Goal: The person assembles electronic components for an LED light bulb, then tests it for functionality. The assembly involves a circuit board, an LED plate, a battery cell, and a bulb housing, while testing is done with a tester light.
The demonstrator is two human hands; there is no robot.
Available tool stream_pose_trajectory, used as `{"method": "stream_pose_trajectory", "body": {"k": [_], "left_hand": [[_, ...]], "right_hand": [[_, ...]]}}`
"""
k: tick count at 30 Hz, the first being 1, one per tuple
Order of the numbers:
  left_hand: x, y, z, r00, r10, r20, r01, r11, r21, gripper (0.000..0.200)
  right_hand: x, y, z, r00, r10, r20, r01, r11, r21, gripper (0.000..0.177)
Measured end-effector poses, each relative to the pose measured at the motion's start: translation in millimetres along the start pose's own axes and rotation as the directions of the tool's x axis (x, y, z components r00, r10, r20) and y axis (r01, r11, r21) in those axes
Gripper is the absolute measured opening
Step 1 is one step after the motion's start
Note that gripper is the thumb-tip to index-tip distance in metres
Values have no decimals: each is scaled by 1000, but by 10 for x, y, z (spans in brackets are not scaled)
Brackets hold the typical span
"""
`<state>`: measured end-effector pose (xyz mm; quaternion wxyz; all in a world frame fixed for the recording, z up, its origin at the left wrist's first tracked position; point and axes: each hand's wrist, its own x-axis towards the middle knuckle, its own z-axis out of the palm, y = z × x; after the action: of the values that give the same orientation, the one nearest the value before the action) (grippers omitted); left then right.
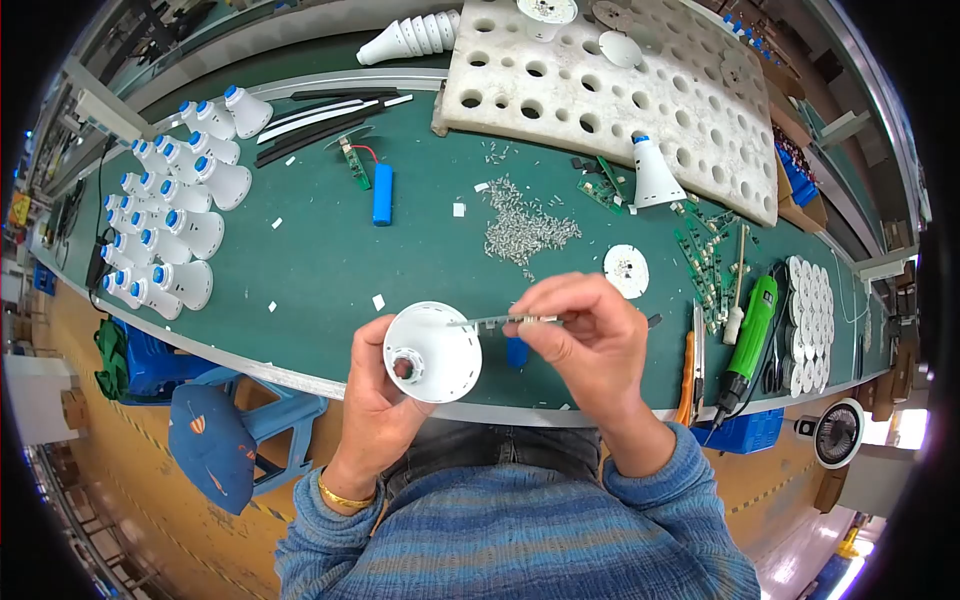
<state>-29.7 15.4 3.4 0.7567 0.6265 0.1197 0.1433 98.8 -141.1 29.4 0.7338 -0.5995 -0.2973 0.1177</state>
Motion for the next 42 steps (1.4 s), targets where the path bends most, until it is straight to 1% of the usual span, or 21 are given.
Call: {"method": "stream_pose_trajectory", "body": {"k": [2,6,7,10,11,12,13,14,17,18,21,22,25,26,29,32,35,38,39,41,42], "left_hand": [[-1,-15,-22,1000,7,-9,-7,1000,7,57],[-15,-69,-54,1000,5,-10,-5,1000,13,56],[-6,-82,-66,1000,3,-4,-3,1000,8,56],[1,-86,-64,998,5,-63,-3,999,40,55],[4,-76,-90,997,31,-73,-15,977,214,54],[9,-63,-125,995,62,-75,-29,924,380,53],[34,-51,-139,993,97,-70,-45,845,533,53],[70,-13,-123,983,169,-67,-82,743,665,54],[168,-45,-106,986,153,-66,-53,666,744,62],[203,-43,-78,979,199,-46,-88,614,784,67],[256,29,39,963,267,-36,-156,663,732,68],[263,2,32,953,304,-4,-205,653,729,66],[343,78,62,916,377,136,-338,544,768,62],[388,91,104,896,419,148,-377,540,753,53],[508,195,134,876,421,234,-423,440,792,41],[707,395,229,815,507,281,-499,366,786,27],[1020,555,369,813,414,410,-568,404,717,19],[1472,527,616,800,263,539,-597,439,672,18],[1628,469,705,793,227,565,-604,413,682,19],[1915,288,863,779,150,609,-617,360,700,19],[2033,198,921,769,142,623,-633,303,712,19]], "right_hand": [[-35,-40,-19,988,-137,65,147,972,-182,16],[-98,-36,-26,929,-319,188,365,872,-325,23],[-102,-27,-21,929,-318,188,365,872,-327,23],[-103,-19,-6,931,-318,181,363,867,-341,22],[-87,-17,-7,932,-319,175,362,864,-351,22],[-65,-19,-11,932,-322,168,363,858,-364,22],[-44,-13,-12,934,-324,153,358,857,-371,22],[-31,3,-8,936,-325,137,352,855,-380,22],[-36,51,-4,932,-352,87,352,822,-448,23],[-39,72,5,927,-368,73,357,805,-474,24],[-41,140,16,875,-473,108,458,733,-503,27],[-44,174,12,863,-488,128,482,721,-498,27],[-36,201,7,860,-485,162,494,706,-507,25],[-31,200,15,861,-481,165,492,710,-503,23],[-33,205,3,852,-497,165,504,692,-518,24],[-53,219,-67,849,-513,127,489,673,-555,26],[-113,195,-152,853,-521,22,430,678,-596,26],[-156,215,-176,844,-517,-139,353,732,-583,24],[-170,221,-192,840,-511,-180,333,749,-573,24],[-181,228,-206,835,-507,-213,316,760,-568,22],[-179,232,-214,832,-505,-229,309,765,-565,21]]}}
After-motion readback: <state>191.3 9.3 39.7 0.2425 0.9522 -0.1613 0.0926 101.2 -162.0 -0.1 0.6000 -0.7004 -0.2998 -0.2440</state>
